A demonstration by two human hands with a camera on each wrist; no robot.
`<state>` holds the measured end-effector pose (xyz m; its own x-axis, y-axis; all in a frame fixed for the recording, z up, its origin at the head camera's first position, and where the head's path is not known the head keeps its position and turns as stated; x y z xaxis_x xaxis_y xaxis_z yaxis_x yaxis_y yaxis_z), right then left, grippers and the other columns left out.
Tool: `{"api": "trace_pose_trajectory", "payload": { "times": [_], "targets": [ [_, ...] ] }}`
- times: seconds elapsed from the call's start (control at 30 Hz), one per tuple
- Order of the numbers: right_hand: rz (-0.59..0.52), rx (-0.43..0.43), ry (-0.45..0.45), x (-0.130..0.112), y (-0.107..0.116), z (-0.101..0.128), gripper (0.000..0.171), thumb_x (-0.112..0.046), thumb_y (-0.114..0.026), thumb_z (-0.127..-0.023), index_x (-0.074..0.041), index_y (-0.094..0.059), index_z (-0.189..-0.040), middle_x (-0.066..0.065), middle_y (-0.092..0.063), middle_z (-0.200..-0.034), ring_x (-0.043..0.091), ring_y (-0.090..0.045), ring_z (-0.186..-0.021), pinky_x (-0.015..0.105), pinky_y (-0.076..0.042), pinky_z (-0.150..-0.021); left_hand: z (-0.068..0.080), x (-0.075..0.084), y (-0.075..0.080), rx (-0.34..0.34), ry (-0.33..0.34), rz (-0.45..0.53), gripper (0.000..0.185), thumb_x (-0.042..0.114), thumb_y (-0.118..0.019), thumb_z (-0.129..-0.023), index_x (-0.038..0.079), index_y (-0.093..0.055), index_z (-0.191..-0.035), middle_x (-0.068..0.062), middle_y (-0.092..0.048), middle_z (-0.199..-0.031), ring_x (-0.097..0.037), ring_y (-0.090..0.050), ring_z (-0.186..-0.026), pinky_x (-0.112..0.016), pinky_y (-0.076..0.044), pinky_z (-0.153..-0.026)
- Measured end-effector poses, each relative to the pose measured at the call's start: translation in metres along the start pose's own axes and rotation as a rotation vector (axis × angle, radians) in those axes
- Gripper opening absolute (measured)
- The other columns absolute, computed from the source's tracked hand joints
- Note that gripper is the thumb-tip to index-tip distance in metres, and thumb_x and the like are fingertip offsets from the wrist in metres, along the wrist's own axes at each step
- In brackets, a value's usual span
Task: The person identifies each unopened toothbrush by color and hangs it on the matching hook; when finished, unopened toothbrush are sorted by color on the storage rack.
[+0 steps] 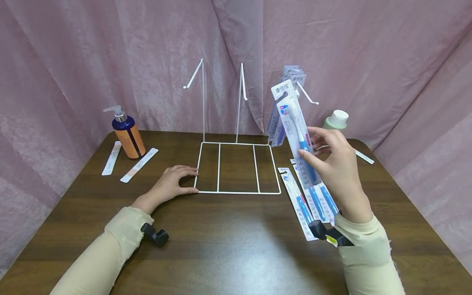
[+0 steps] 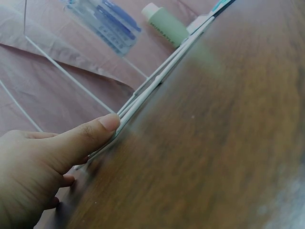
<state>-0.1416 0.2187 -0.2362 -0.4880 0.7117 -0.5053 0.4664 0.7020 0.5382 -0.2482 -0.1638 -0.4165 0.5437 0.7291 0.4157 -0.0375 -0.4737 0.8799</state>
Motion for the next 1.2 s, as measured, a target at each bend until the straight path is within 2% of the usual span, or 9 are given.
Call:
{"api": "trace_pose_trajectory", "payload": {
  "times": [0.17, 0.27, 0.53, 0.7, 0.83, 1.03, 1.2],
  "targets": [
    [-0.026, -0.017, 0.022, -0.008, -0.020, -0.007, 0.048, 0.001, -0.080, -0.074, 0.001, -0.063, -0.119, 0.017, -0.061, -0.096, 0.016, -0.058, -0.081, 0.002, -0.042, -0.070, 0.000, 0.001, 0.001, 0.005, -0.007, -0.005, 0.055, 0.041, -0.079, -0.076, 0.013, -0.066, -0.121, -0.007, -0.059, -0.136, -0.032, -0.048, -0.129, -0.058, -0.028, -0.107],
    [-0.033, -0.017, 0.029, -0.011, -0.029, -0.010, 0.048, -0.002, -0.080, -0.074, 0.001, -0.063, -0.119, 0.016, -0.061, -0.097, 0.021, -0.059, -0.081, 0.002, -0.041, -0.070, 0.000, 0.002, 0.001, -0.004, -0.002, -0.006, 0.055, 0.041, -0.079, -0.076, 0.013, -0.066, -0.122, -0.007, -0.059, -0.137, -0.033, -0.047, -0.130, -0.059, -0.028, -0.107],
    [-0.035, -0.016, 0.043, -0.015, -0.048, -0.013, 0.049, -0.005, -0.082, -0.074, 0.000, -0.063, -0.119, 0.015, -0.060, -0.096, 0.021, -0.060, -0.081, 0.005, -0.043, -0.070, 0.000, 0.002, 0.001, -0.014, 0.004, -0.008, 0.055, 0.043, -0.078, -0.077, 0.013, -0.065, -0.122, -0.007, -0.058, -0.137, -0.032, -0.047, -0.130, -0.058, -0.029, -0.107],
    [-0.032, -0.023, 0.045, -0.016, -0.061, -0.015, 0.047, -0.007, -0.081, -0.075, 0.000, -0.064, -0.119, 0.014, -0.059, -0.094, 0.022, -0.060, -0.081, 0.021, -0.051, -0.070, 0.001, 0.002, 0.002, -0.011, 0.003, -0.002, 0.056, 0.043, -0.078, -0.076, 0.013, -0.065, -0.122, -0.006, -0.058, -0.137, -0.032, -0.047, -0.130, -0.058, -0.029, -0.106],
    [-0.023, -0.022, 0.033, -0.015, -0.073, -0.018, 0.046, -0.009, -0.081, -0.076, 0.000, -0.065, -0.118, 0.014, -0.059, -0.094, 0.022, -0.059, -0.081, 0.031, -0.052, -0.070, 0.001, 0.001, 0.001, -0.013, 0.005, -0.006, 0.056, 0.043, -0.078, -0.076, 0.014, -0.065, -0.122, -0.006, -0.058, -0.137, -0.032, -0.047, -0.130, -0.058, -0.028, -0.106],
    [-0.040, 0.001, 0.020, -0.008, -0.093, -0.023, 0.046, -0.010, -0.080, -0.077, 0.001, -0.064, -0.119, 0.017, -0.059, -0.094, 0.025, -0.058, -0.082, 0.032, -0.052, -0.070, 0.000, 0.002, 0.002, -0.009, 0.002, -0.007, 0.055, 0.043, -0.078, -0.077, 0.013, -0.065, -0.122, -0.007, -0.058, -0.137, -0.033, -0.047, -0.129, -0.058, -0.029, -0.106],
    [-0.101, 0.030, 0.002, 0.001, -0.112, -0.029, 0.047, -0.009, -0.079, -0.077, 0.002, -0.061, -0.120, 0.019, -0.058, -0.095, 0.026, -0.060, -0.083, 0.033, -0.055, -0.071, 0.000, 0.003, 0.002, -0.010, 0.004, -0.006, 0.055, 0.043, -0.078, -0.077, 0.013, -0.065, -0.122, -0.007, -0.058, -0.137, -0.032, -0.047, -0.130, -0.058, -0.029, -0.106]
  ]
}}
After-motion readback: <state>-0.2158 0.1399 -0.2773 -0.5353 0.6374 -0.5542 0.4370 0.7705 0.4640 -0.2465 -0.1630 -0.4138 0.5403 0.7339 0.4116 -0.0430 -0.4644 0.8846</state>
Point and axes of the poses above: each hand's wrist, its own z-axis away from the middle knuckle, its own y-axis out of the back of the hand, x = y × z, the point moved 2 cm from there along -z, towards the middle knuckle
